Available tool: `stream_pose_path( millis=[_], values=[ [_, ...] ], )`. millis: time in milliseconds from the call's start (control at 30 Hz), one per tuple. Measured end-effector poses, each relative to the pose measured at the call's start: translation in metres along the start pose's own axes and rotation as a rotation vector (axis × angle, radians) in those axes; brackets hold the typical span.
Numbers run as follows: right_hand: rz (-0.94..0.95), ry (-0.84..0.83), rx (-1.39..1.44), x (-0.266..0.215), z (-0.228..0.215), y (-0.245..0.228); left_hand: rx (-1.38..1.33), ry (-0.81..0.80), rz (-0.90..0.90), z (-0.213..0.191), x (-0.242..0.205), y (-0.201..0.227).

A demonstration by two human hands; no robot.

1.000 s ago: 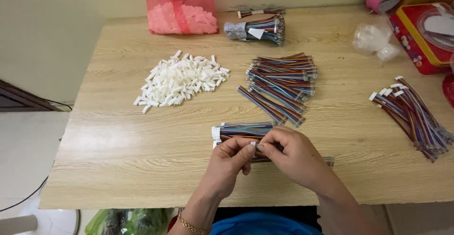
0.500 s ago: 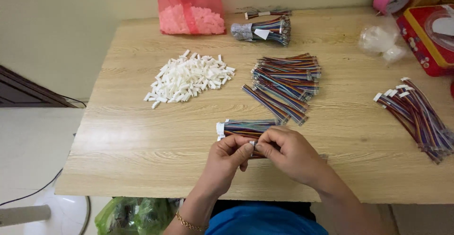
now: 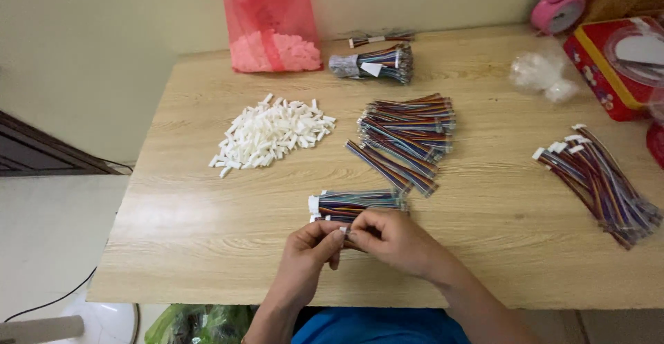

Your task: The person sits at a wooden table and assembles wire harnesses by inserting white plastic connectors onto the ends of multi-colored flat ribbon cables. They repeatedly pick up a cable, slide a connector onto the end, and place the finished item into a growing pile on the right.

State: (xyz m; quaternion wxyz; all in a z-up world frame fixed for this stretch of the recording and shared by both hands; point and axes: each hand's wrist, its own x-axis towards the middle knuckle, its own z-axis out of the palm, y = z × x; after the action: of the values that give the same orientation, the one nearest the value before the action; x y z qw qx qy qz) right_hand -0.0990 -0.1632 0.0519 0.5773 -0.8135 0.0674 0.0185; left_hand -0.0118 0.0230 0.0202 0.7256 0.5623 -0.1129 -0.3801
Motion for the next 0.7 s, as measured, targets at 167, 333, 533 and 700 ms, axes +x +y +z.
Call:
stream_pose_path(
  millis=[167, 333, 533, 700],
  values=[
    [-0.147, 0.110, -0.182, -0.012, -0.001, -0.021, 0.027, -0.019, 0.028, 0.005, -0.009, 0.001],
    [-0.088, 0.090, -0.116, -0.005, -0.010, -0.011, 0.131, 0.015, 0.027, 0.015, -0.009, 0.013],
    [0.082, 0.227, -0.115, 0.021, -0.047, 0.005, 0.092, 0.148, 0.047, -0.006, 0.026, 0.013],
    [0.266, 0.381, -1.027, 0.047, -0.051, 0.066, 0.201, 0.362, 0.061, -0.033, 0.055, 0.011]
  ],
)
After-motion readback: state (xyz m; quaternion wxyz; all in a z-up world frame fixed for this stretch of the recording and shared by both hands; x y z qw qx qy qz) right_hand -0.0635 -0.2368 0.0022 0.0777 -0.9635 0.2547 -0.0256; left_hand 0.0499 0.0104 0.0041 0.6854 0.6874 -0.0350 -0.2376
